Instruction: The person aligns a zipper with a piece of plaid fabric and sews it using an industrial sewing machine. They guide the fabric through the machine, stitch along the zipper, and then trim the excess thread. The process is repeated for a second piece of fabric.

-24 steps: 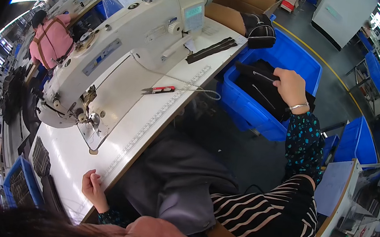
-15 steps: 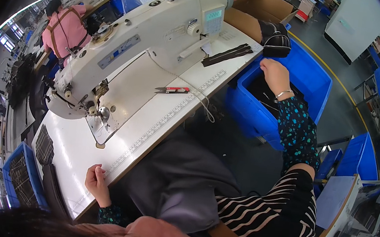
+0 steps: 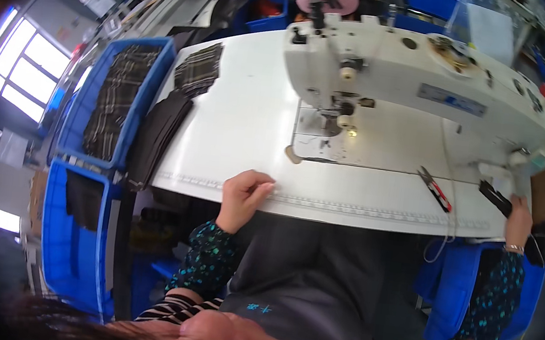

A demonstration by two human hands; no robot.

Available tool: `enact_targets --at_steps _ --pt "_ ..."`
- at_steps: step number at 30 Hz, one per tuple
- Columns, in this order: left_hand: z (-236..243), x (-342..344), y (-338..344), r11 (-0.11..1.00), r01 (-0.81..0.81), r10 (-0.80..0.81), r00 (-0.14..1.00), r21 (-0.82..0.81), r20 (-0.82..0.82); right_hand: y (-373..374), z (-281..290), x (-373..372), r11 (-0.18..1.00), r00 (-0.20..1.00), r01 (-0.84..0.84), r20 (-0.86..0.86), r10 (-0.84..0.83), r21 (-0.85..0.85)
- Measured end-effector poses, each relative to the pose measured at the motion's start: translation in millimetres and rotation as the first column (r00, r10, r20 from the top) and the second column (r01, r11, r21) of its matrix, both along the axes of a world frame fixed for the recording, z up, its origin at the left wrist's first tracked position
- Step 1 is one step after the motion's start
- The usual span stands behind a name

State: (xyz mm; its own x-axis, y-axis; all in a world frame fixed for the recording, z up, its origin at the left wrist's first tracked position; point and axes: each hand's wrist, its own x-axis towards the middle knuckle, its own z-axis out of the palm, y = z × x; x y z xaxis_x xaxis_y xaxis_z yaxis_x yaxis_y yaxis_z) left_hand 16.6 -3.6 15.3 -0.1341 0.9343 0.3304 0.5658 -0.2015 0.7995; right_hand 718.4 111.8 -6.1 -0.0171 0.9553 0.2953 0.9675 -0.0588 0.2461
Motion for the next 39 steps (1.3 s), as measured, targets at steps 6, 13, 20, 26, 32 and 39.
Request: enact_targets --at_steps 6,13,20,26,32,39 --pt "0 -3 -6 0.998 0.004 -0.003 1.0 -0.064 0.013 0 10 20 0.989 0.995 -0.091 -0.061 0.085 -0.117" --pt "15 -24 2 0.97 0.106 -0.067 0.982 -0.219 0.178 11 13 23 0.992 0.994 -0.084 0.069 0.09 -0.09" --pt "49 -123 78 0.994 -0.106 0.094 0.968 -0.037 -0.233 -17 46 50 0.984 0.994 0.098 -0.062 -0.09 0.147" --pt "40 -224 179 0.913 -0.383 0.398 0.748 0.144 -0.531 -38 73 -100 0.917 0.944 -0.222 -0.162 0.287 0.33" --pt "27 -238 260 0.797 -0.599 0.445 0.505 0.071 -0.74 -55 33 -268 0.786 0.75 -0.6 -0.239 0.617 0.146" --pt "26 -256 280 0.693 -0.72 0.44 0.45 -0.025 -0.778 -33 25 -258 0.817 0.761 -0.555 -0.302 0.574 0.157"
